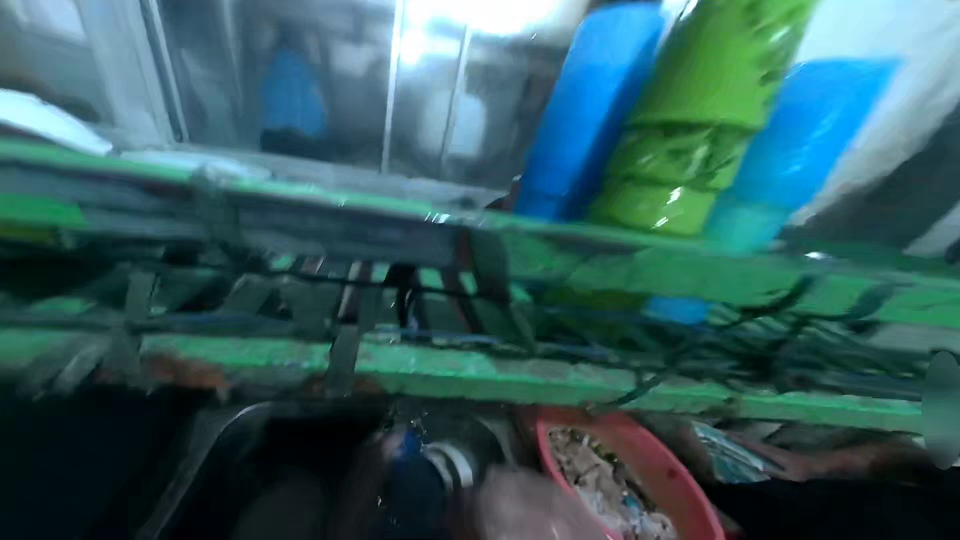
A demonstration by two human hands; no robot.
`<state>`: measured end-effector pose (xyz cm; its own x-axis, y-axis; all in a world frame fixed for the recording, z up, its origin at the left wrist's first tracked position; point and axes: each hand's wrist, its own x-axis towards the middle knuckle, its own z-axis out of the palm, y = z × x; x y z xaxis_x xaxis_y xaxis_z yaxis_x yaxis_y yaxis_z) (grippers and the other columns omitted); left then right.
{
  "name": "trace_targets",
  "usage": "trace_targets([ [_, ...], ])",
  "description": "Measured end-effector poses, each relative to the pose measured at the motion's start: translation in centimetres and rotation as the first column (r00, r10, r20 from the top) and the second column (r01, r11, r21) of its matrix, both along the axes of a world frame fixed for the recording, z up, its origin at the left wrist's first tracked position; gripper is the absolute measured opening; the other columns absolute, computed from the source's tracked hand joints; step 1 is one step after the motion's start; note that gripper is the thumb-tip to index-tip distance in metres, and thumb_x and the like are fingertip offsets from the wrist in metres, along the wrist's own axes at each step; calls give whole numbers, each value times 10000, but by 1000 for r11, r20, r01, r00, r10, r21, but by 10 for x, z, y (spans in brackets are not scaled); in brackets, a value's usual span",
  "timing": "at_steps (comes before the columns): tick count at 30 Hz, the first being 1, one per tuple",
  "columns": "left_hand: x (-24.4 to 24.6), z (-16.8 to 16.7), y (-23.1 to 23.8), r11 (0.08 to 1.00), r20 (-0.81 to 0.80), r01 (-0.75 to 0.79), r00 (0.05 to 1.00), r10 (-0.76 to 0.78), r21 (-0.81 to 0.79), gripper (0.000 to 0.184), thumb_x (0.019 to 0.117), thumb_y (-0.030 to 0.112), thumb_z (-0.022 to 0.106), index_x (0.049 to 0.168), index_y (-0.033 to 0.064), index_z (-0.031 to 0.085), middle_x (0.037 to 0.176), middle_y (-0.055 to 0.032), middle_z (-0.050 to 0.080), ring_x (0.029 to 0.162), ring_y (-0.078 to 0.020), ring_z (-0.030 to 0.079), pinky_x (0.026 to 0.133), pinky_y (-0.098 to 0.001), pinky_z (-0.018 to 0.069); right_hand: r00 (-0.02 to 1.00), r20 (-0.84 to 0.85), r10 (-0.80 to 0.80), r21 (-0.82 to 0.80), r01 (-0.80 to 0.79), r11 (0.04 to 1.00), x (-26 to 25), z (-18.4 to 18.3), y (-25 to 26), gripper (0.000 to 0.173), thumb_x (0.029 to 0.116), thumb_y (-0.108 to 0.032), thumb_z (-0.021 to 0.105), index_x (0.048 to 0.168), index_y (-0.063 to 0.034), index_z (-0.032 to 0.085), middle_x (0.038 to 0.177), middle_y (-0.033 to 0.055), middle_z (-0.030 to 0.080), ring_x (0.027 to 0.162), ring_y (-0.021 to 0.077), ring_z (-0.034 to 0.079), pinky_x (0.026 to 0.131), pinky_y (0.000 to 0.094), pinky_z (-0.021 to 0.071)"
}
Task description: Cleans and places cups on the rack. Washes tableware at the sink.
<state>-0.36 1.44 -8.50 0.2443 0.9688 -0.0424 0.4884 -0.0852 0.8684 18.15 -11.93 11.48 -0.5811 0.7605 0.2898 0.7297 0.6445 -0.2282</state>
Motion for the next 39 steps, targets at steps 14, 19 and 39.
trace_targets([
  [14, 6, 64, 9, 983, 174, -160, 969, 173, -89, 307, 944, 255, 726, 985, -50, 715, 1024, -183, 697, 986, -240, 653, 927, -410, 518, 507, -490, -709, -855, -119, 505, -39, -175, 103, 1057, 814, -134, 756, 1636, -99, 91, 1430, 185, 535, 1180, 238, 646, 949, 408, 578],
  [19, -35, 23, 27, 935, 261, -156, 934, 245, -318, 374, 1113, 143, 395, 1405, -58, 513, 1372, -248, 564, 1237, -289, 568, 1052, -413, 465, 567, -309, -764, -927, -1, 375, -49, -174, 134, 992, 798, -119, 834, 1583, -73, 229, 1402, 213, 540, 1208, 289, 612, 976, 462, 550],
  [39, 0, -78, -16, 924, -370, -101, 928, -46, -370, 418, 1056, 201, 493, 1444, 64, 561, 1414, -197, 600, 1314, -352, 575, 1102, -527, 455, 905, 286, -315, -648, 425, 632, -44, -106, 126, 726, 944, -417, 714, 1523, -66, 452, 1408, 241, 589, 1296, 394, 585, 1090, 592, 448],
])
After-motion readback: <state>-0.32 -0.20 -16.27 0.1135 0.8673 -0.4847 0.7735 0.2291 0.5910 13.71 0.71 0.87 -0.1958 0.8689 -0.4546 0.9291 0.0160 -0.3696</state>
